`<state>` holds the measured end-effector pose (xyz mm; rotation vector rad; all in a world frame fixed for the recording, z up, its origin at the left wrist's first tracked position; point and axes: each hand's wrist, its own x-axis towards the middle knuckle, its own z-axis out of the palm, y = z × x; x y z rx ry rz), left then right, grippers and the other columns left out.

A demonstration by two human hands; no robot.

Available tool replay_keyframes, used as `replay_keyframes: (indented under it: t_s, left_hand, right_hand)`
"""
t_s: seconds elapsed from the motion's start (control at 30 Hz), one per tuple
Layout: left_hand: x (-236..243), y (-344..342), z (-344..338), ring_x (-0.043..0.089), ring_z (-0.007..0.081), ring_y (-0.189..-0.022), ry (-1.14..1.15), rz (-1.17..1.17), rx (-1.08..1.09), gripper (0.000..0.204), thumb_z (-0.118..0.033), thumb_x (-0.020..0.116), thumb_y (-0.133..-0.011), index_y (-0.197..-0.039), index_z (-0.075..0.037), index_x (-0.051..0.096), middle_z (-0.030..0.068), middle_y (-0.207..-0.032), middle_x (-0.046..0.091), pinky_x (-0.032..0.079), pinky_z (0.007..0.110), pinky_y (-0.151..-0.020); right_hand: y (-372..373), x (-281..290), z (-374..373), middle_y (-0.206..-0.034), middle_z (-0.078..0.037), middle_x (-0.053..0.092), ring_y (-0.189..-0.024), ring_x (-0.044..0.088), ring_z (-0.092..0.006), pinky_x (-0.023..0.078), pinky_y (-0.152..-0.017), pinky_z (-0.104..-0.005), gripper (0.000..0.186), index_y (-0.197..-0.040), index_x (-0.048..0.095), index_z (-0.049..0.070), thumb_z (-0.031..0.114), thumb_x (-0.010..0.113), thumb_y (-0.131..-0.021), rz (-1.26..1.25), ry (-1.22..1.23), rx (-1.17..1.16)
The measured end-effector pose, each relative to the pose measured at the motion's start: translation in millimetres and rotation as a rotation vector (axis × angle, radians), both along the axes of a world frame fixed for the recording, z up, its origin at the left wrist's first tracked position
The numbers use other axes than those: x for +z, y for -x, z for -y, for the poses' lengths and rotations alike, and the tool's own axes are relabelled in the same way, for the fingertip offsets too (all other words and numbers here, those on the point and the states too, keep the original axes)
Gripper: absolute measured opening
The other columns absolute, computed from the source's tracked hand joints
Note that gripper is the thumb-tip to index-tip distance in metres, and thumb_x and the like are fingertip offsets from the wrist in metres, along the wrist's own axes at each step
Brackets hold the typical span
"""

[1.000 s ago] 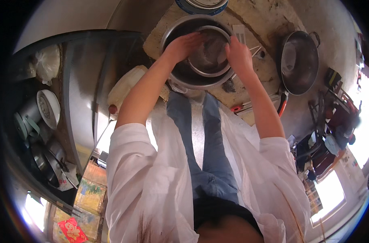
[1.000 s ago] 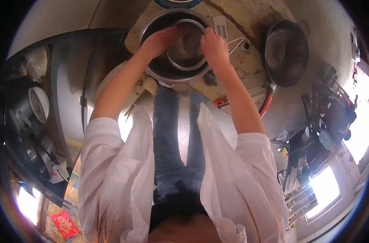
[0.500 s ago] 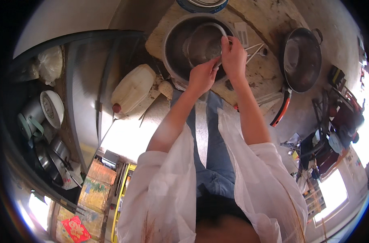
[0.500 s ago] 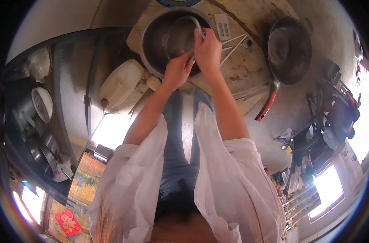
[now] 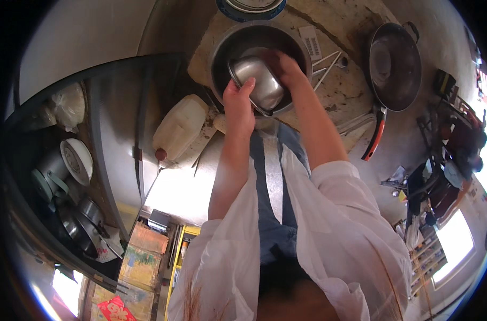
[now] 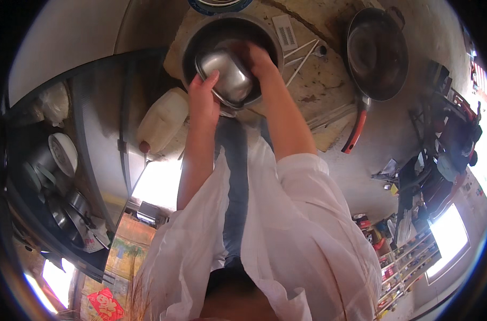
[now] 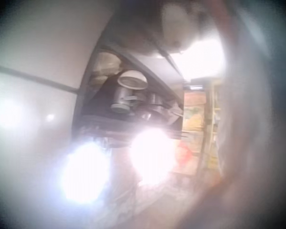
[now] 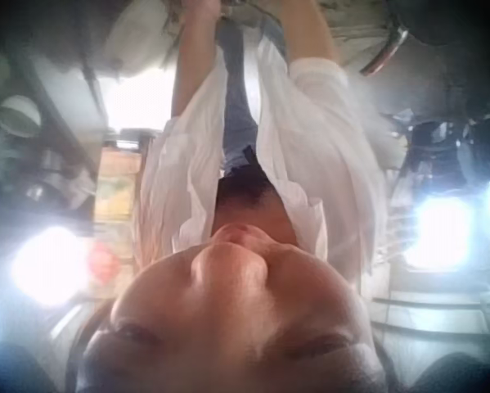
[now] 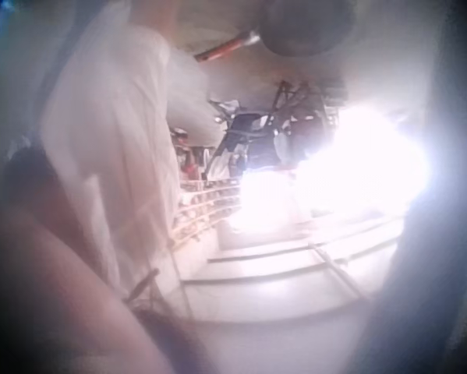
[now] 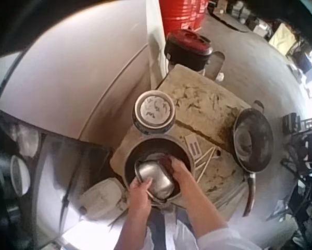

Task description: The person washes a wok and several bowls in a basin of water, then carries a metal bowl outside to rinse it under a tap. After rinsing, the person returns inside and continues washing additional bowls and plates in the basin.

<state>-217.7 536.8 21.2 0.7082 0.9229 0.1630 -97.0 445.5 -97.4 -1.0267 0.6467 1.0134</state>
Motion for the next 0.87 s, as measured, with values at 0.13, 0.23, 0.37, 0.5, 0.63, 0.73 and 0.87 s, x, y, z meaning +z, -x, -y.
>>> replay_keyframes:
  t_s: [0.13, 0.23, 0.37, 0.5, 0.63, 0.73, 0.87]
  left_hand:
    - [3.6, -9.5, -6.7, 0.058, 0.0176, -0.091, 0.058, -0.004, -0.039, 0.026, -0.004, 0.057, -0.083, -0.109, -0.001, 0.055, 0.0064, -0.102, 0.060, 0.047, 0.031, -0.081]
    - [3.4, -16.5, -6.6, 0.058, 0.0177, -0.091, 0.052, -0.002, -0.077, 0.025, -0.005, 0.055, -0.084, -0.109, -0.002, 0.055, 0.0066, -0.103, 0.060, 0.047, 0.031, -0.081]
    - [1.2, -19.3, -6.7, 0.058, 0.0167, -0.091, 0.136, 0.007, -0.064, 0.023, -0.004, 0.051, -0.086, -0.109, -0.003, 0.055, 0.0068, -0.102, 0.059, 0.047, 0.030, -0.080]
    - [12.1, -15.1, -3.1, 0.059, 0.0143, -0.088, 0.171, 0.045, -0.072, 0.023, -0.003, 0.048, -0.087, -0.109, -0.004, 0.054, 0.0062, -0.101, 0.060, 0.048, 0.027, -0.077]
    - [-0.8, 0.3, 2.8, 0.056, 0.0106, -0.091, 0.057, 0.108, -0.191, 0.023, -0.006, 0.052, -0.087, -0.111, -0.003, 0.053, 0.0031, -0.102, 0.059, 0.044, 0.024, -0.081]
    - [-3.4, 8.3, 0.9, 0.055, 0.0087, -0.092, -0.083, 0.112, -0.343, 0.026, -0.005, 0.054, -0.087, -0.112, -0.002, 0.053, 0.0019, -0.103, 0.060, 0.041, 0.023, -0.083]
    - [-13.4, 14.5, 8.2, 0.054, 0.0080, -0.093, -0.026, 0.175, -0.244, 0.029, -0.003, 0.057, -0.085, -0.114, -0.002, 0.052, 0.0022, -0.104, 0.060, 0.041, 0.024, -0.084]
  right_hand:
    - [-12.9, 27.5, -6.1, -0.105, -0.012, 0.063, -0.098, 0.058, -0.0190, 0.044, -0.089, -0.0307, 0.032, -0.105, 0.061, -0.001, 0.022, 0.041, -0.094, 0.187, -0.252, 0.071]
    - [-5.4, 77.9, -15.2, -0.102, -0.010, 0.064, -0.096, 0.058, -0.0157, 0.044, -0.088, -0.0283, 0.031, -0.104, 0.062, -0.002, 0.021, 0.042, -0.094, 0.523, -0.121, 0.280]
    - [38.9, 124.6, -8.9, -0.105, -0.009, 0.062, -0.098, 0.056, -0.0155, 0.041, -0.088, -0.0272, 0.027, -0.105, 0.062, 0.000, 0.014, 0.043, -0.092, 0.945, 0.115, 0.490]
    - [74.3, 139.4, 4.0, -0.113, -0.016, 0.055, -0.109, 0.051, -0.0294, 0.037, -0.095, -0.0364, 0.030, -0.111, 0.056, -0.001, 0.016, 0.049, -0.087, 1.530, 0.339, 0.501]
    - [54.7, 130.5, -15.6, -0.113, -0.021, 0.053, -0.117, 0.043, -0.0350, 0.032, -0.100, -0.0401, 0.046, -0.113, 0.053, -0.005, 0.033, 0.048, -0.086, 1.578, 0.581, 0.654]
    - [9.3, 111.0, -32.6, -0.118, -0.024, 0.052, -0.120, 0.041, -0.0362, 0.031, -0.100, -0.0396, 0.062, -0.116, 0.052, -0.008, 0.047, 0.040, -0.089, 0.953, 0.537, 0.940]
    - [-25.2, 90.9, -28.2, -0.121, -0.024, 0.050, -0.120, 0.041, -0.0367, 0.030, -0.100, -0.0390, 0.079, -0.119, 0.050, -0.006, 0.062, 0.027, -0.087, 0.531, 0.500, 0.923]
